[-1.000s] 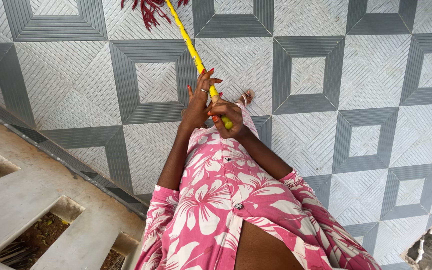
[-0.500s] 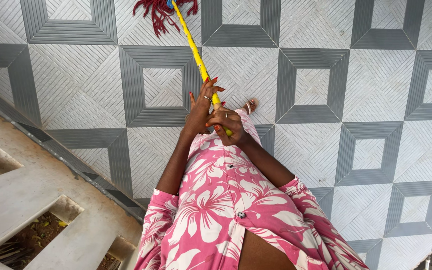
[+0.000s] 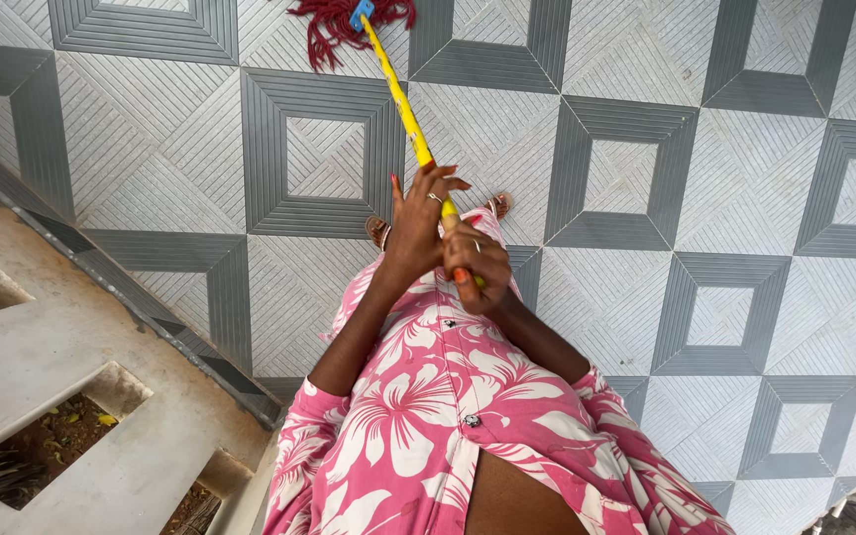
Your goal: The person mops a tiled floor using a mop with a yellow handle and red yarn head, moving the mop back and forth across the surface while walking backwards.
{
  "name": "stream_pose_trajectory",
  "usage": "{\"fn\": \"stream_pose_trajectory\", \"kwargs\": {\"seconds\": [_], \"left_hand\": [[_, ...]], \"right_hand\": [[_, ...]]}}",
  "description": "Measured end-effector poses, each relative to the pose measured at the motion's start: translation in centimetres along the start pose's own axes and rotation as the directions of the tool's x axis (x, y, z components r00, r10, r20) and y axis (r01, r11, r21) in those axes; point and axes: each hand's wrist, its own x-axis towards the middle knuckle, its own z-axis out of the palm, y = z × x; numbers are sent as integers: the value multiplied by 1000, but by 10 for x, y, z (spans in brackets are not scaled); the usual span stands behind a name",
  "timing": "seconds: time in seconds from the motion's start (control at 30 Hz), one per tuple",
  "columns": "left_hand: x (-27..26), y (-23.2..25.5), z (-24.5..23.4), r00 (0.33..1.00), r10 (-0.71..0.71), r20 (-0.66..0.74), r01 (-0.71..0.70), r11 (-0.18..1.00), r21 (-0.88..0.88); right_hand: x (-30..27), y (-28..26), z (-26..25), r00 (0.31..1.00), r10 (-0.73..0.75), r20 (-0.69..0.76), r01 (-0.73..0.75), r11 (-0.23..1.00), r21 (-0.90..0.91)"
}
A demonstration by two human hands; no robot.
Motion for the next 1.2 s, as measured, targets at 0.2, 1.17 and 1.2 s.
{"fn": "stream_pose_trajectory", "kwargs": {"seconds": [0.2, 1.17, 1.2], "left_hand": [[5, 2, 19, 968, 251, 6, -249, 964, -92], [24, -39, 44, 737, 511, -442, -592, 804, -57], [27, -44, 44, 768, 455, -450, -538, 840, -69]], "right_hand": [[-14, -27, -13, 991, -129, -28, 130, 991, 38], [-8, 6, -2, 960, -268, 81, 273, 960, -55], [-7, 13, -2, 962, -264, 75, 270, 960, -79]]}}
